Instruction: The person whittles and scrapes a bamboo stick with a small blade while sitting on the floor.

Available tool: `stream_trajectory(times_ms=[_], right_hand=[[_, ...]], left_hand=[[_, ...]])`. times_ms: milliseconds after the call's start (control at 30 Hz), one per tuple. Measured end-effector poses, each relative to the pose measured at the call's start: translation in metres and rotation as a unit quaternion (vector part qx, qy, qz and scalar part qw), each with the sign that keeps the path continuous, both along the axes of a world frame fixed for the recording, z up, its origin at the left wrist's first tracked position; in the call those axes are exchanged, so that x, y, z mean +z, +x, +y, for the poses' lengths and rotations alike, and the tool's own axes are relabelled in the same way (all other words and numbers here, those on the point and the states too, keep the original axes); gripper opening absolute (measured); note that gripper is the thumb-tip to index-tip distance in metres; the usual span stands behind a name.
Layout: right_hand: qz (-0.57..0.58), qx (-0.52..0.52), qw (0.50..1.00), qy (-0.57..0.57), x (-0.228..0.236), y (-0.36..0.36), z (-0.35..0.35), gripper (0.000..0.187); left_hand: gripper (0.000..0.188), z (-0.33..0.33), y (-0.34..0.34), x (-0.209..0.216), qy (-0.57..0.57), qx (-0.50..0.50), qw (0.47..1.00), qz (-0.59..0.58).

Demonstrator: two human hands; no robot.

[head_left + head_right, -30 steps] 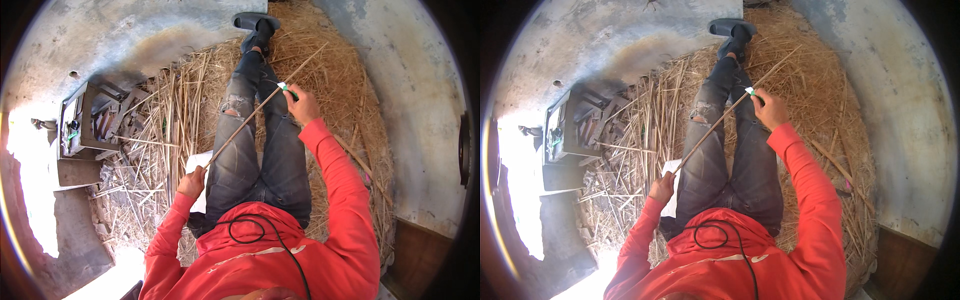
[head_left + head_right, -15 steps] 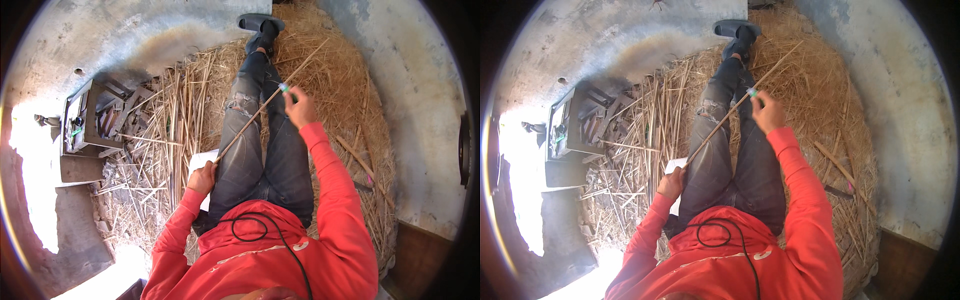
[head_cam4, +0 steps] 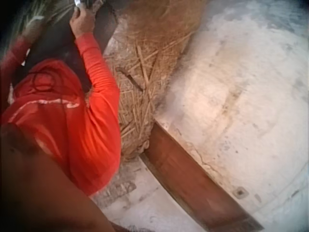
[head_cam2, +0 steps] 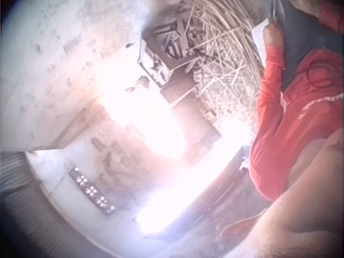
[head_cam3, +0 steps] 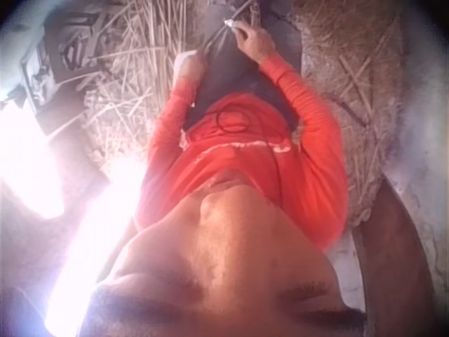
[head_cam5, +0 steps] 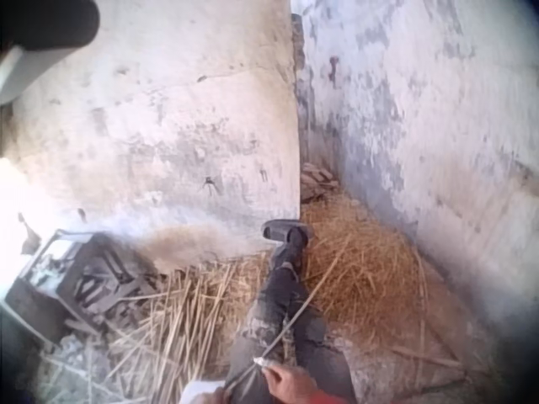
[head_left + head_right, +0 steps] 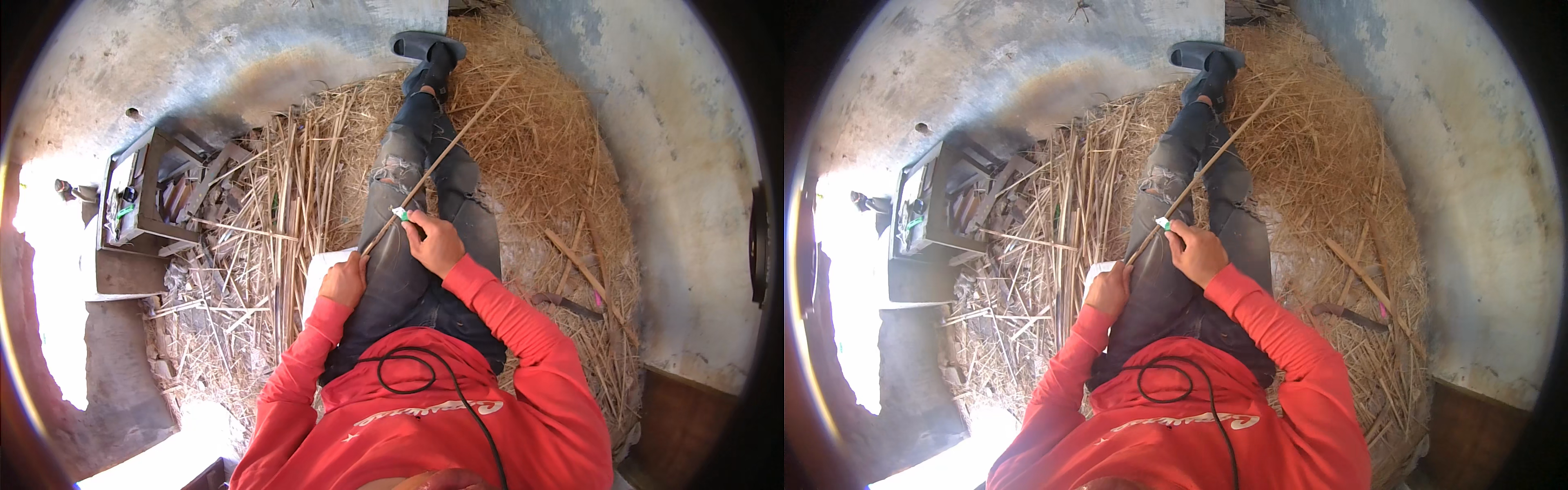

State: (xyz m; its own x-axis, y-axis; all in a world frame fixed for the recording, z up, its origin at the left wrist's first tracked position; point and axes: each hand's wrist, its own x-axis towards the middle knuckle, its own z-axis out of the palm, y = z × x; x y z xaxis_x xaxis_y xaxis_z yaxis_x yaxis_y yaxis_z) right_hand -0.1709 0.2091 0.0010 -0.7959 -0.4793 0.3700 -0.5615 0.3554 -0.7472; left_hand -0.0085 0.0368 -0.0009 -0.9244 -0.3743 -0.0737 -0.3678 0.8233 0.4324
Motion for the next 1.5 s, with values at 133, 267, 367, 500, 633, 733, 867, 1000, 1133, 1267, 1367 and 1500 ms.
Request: stream_trajectory(times_ms=[133, 267, 367, 500, 633, 733, 867, 1000, 1133, 1267, 1367, 1500], right_hand=[[-0.032, -0.072, 0.997, -0.024, 0.015, -0.055, 0.017, 0.012], [-0.031, 0.061, 0.998, 0.005, 0.015, -0.003, 0.004, 0.015], [-0.035, 0.016, 0.998, -0.058, 0.017, -0.018, 0.002, 0.016], [-0.054, 0.016, 0.998, -0.014, 0.012, -0.038, 0.010, 0.015], [-0.052, 0.036, 0.996, -0.069, 0.020, -0.003, -0.007, 0.016], [-0.062, -0.044, 0.997, -0.030, 0.012, -0.043, 0.008, 0.014], [-0.180, 0.122, 0.970, -0.106, 0.008, 0.007, -0.009, 0.012], [-0.584, 0.171, 0.786, -0.111, 0.027, -0.008, 0.009, 0.012], [-0.377, 0.085, 0.912, -0.138, 0.016, -0.015, 0.007, 0.024], [-0.161, 0.059, 0.985, -0.003, 0.028, 0.003, -0.007, 0.037], [-0.105, 0.061, 0.993, -0.012, 0.017, 0.010, -0.021, 0.031], [-0.156, 0.220, 0.962, -0.027, 0.045, 0.027, -0.008, 0.030]], left_hand=[[0.029, 0.000, 0.001, 0.009, 0.014, -0.009, 1.000, -0.003], [0.031, 0.002, -0.007, 0.007, 0.009, 0.003, 1.000, -0.014], [0.031, 0.000, -0.004, 0.007, 0.008, -0.001, 1.000, -0.002], [0.031, 0.005, -0.011, 0.010, -0.001, -0.002, 1.000, -0.019], [0.031, -0.002, -0.002, 0.004, 0.017, 0.006, 1.000, 0.006], [0.031, 0.006, -0.006, 0.004, 0.027, -0.001, 1.000, 0.003], [0.031, 0.003, -0.006, 0.003, 0.027, 0.009, 1.000, 0.000], [0.031, -0.001, -0.002, -0.005, 0.046, 0.009, 0.998, 0.039], [0.028, 0.006, -0.005, -0.004, 0.000, 0.008, 0.999, 0.037], [0.027, 0.017, -0.007, 0.010, -0.055, 0.023, 0.998, 0.014], [0.027, 0.019, -0.009, 0.015, -0.061, 0.024, 0.998, 0.003], [0.030, 0.011, -0.004, 0.002, -0.049, 0.038, 0.998, 0.017]])
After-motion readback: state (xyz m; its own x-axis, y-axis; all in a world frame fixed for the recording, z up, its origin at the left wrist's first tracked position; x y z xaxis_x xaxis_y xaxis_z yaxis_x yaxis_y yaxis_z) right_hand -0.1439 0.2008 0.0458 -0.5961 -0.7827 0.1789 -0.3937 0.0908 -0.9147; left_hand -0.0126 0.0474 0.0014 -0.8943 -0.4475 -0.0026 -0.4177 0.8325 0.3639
